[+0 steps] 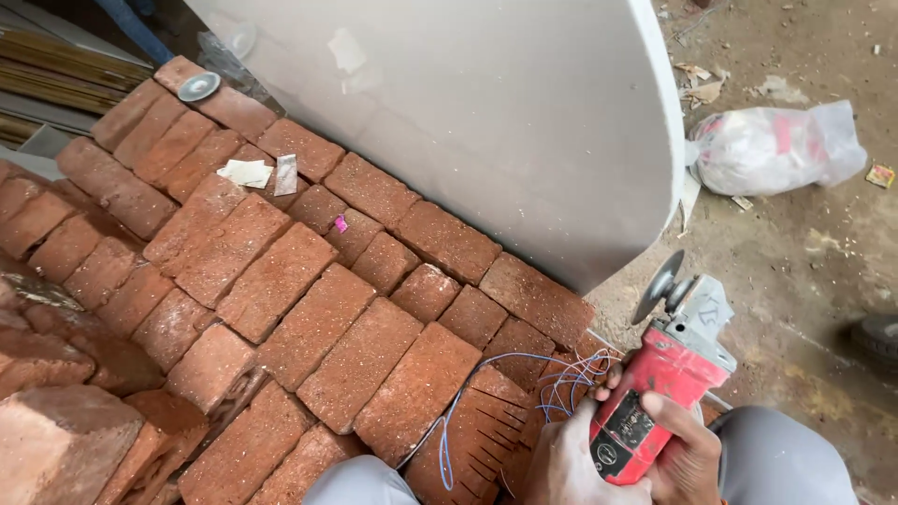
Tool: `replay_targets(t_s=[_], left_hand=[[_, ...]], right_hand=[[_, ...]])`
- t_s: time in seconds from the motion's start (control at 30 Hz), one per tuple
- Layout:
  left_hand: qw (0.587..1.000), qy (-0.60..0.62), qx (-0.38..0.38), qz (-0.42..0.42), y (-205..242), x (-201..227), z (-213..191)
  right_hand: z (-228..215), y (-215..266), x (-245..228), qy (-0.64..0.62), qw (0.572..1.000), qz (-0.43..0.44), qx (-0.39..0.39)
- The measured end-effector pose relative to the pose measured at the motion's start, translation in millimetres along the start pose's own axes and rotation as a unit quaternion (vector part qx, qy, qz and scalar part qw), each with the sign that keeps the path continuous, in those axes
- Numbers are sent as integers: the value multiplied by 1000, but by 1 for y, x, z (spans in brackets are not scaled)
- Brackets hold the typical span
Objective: The person holds a white panel against a stack of bricks and uses a power grinder to cut along its curved edge. They briefly pause to reposition the panel before resuming the cutting process with the tool.
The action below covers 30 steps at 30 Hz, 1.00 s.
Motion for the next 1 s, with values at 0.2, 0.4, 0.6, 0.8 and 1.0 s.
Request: replay_targets(t_s=[0.2,0.4,0.6,0.8,1.0], left_hand=[[999,-45,20,23,-48,8,-4],[997,-56,50,11,-48,5,-8],[994,-73,59,57,-50,6,-9],[992,-80,59,73,-52,2,-11],[993,-86,55,60,-53,3,-12]], right_hand=[[1,-10,0,-13,997,7,-76],[-4,-25,13,-57,986,-12,-155],[10,-24,10,-77,989,19,-125],[4,-29,15,-70,986,-27,-150],[2,-32,17,-74,984,4,-160]])
Point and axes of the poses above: each hand's wrist, its own y-axis away from the middle knuckle, its own z-axis out of the palm, x = y × z, the point moved 2 cm from there along -y, towards the middle knuckle, and after that the axes turned 14 degrees about y, right-handed, at the moved point
